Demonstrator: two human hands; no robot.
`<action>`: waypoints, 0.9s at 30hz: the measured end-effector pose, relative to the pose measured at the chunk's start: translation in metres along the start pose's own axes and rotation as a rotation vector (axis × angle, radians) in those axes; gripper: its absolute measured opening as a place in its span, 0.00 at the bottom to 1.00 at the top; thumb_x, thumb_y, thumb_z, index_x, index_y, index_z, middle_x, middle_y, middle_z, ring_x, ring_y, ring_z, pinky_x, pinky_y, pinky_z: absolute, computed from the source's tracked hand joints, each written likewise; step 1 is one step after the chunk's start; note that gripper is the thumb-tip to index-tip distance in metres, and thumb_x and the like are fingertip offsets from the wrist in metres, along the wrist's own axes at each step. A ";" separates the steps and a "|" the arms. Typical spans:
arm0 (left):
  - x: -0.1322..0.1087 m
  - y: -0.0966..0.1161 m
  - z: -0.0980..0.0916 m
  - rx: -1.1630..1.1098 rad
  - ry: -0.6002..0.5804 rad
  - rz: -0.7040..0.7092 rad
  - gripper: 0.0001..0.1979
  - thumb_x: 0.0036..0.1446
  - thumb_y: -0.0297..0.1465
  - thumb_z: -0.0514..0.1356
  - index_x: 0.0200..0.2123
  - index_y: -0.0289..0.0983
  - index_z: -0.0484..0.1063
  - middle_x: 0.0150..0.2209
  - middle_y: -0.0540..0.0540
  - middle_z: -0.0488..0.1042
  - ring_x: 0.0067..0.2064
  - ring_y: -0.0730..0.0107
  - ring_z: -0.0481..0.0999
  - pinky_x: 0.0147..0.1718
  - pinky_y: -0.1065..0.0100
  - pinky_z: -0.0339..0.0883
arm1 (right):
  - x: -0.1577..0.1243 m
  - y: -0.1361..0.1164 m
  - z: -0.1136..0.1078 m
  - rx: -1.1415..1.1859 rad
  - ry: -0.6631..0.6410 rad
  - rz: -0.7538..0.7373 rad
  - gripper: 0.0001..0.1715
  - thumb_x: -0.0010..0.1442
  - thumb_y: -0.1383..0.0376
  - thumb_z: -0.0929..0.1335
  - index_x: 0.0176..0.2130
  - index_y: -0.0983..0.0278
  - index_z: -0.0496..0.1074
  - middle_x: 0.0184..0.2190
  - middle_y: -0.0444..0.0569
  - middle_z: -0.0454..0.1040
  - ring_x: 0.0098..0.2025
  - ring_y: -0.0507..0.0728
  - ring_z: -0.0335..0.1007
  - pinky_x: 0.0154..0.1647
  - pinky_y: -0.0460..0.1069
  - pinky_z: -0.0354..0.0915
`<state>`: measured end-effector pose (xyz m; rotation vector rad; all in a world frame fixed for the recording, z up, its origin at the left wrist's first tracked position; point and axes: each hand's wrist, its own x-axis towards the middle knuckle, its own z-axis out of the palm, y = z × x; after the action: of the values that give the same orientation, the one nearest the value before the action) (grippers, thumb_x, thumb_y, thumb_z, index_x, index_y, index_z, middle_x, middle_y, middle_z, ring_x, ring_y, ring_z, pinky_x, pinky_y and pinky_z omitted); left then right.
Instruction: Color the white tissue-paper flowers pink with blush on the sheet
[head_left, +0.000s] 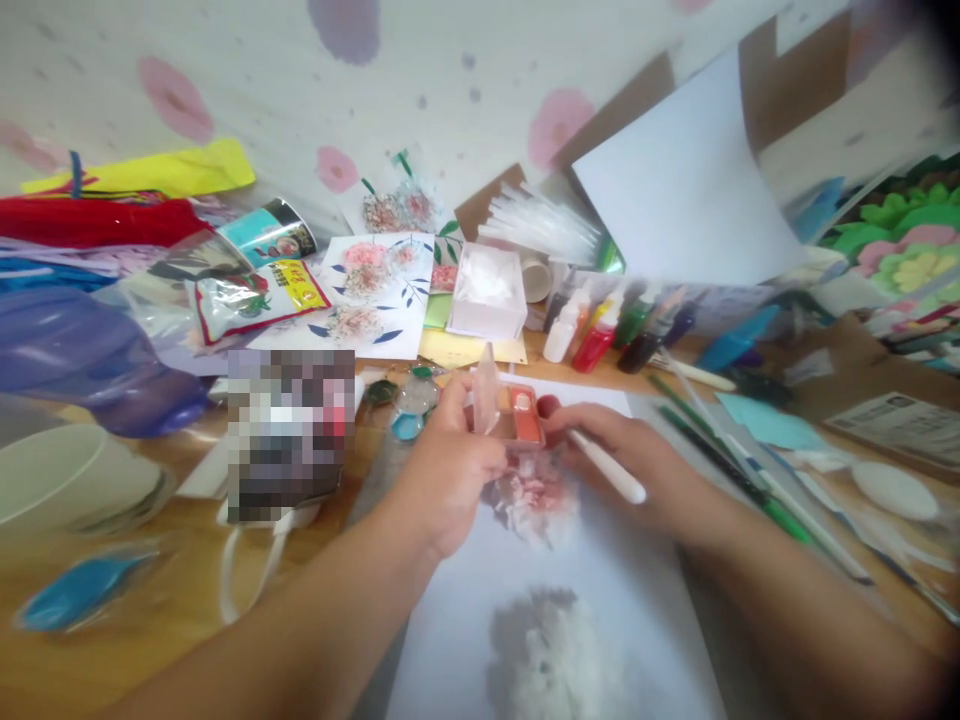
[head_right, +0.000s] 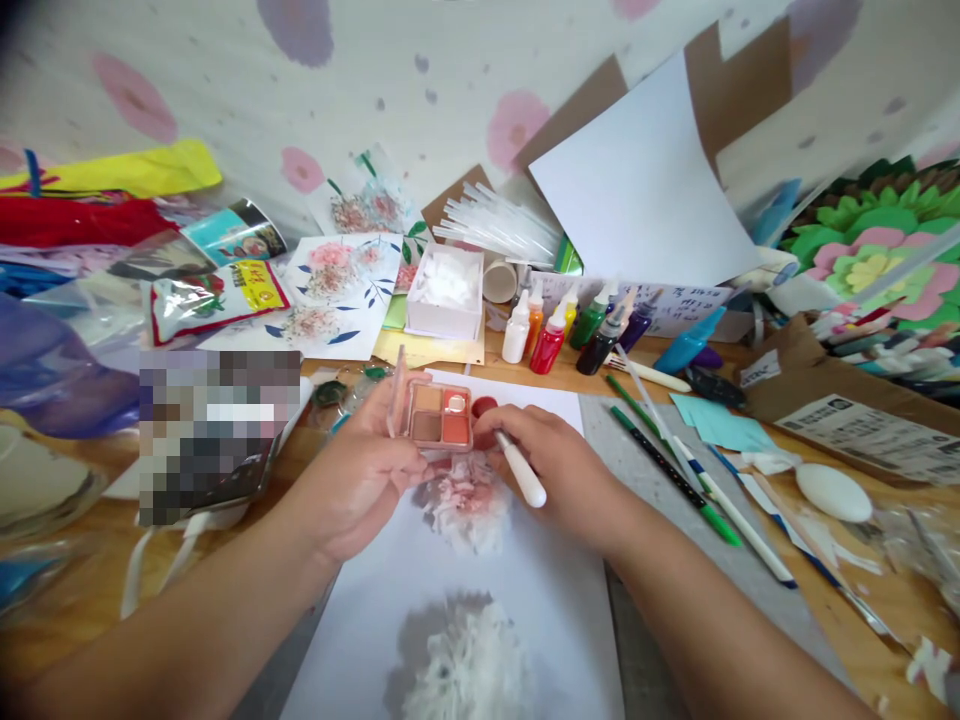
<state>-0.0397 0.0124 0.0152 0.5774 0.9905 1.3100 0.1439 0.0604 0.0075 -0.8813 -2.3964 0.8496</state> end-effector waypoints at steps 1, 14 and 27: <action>0.000 0.001 0.000 0.005 0.016 0.011 0.29 0.29 0.16 0.53 0.39 0.42 0.65 0.36 0.49 0.76 0.38 0.61 0.79 0.33 0.63 0.71 | 0.000 0.000 0.001 0.003 -0.009 -0.016 0.07 0.61 0.64 0.64 0.41 0.60 0.67 0.39 0.51 0.76 0.40 0.59 0.72 0.41 0.52 0.66; -0.001 0.012 0.000 -0.125 0.145 0.152 0.29 0.31 0.14 0.55 0.39 0.42 0.64 0.38 0.53 0.75 0.39 0.63 0.78 0.44 0.54 0.70 | -0.017 0.009 -0.030 -0.042 0.354 0.029 0.08 0.62 0.63 0.65 0.43 0.59 0.70 0.36 0.47 0.78 0.38 0.55 0.75 0.36 0.47 0.68; -0.018 0.004 -0.002 -0.122 -0.415 0.003 0.33 0.41 0.20 0.61 0.52 0.48 0.66 0.41 0.44 0.78 0.37 0.56 0.78 0.35 0.57 0.71 | -0.011 -0.045 0.007 -0.246 0.156 0.157 0.22 0.57 0.67 0.66 0.52 0.64 0.69 0.39 0.52 0.79 0.37 0.57 0.74 0.37 0.49 0.66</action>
<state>-0.0428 -0.0039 0.0221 0.7207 0.5656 1.1806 0.1284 0.0226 0.0310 -1.1966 -2.3496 0.5241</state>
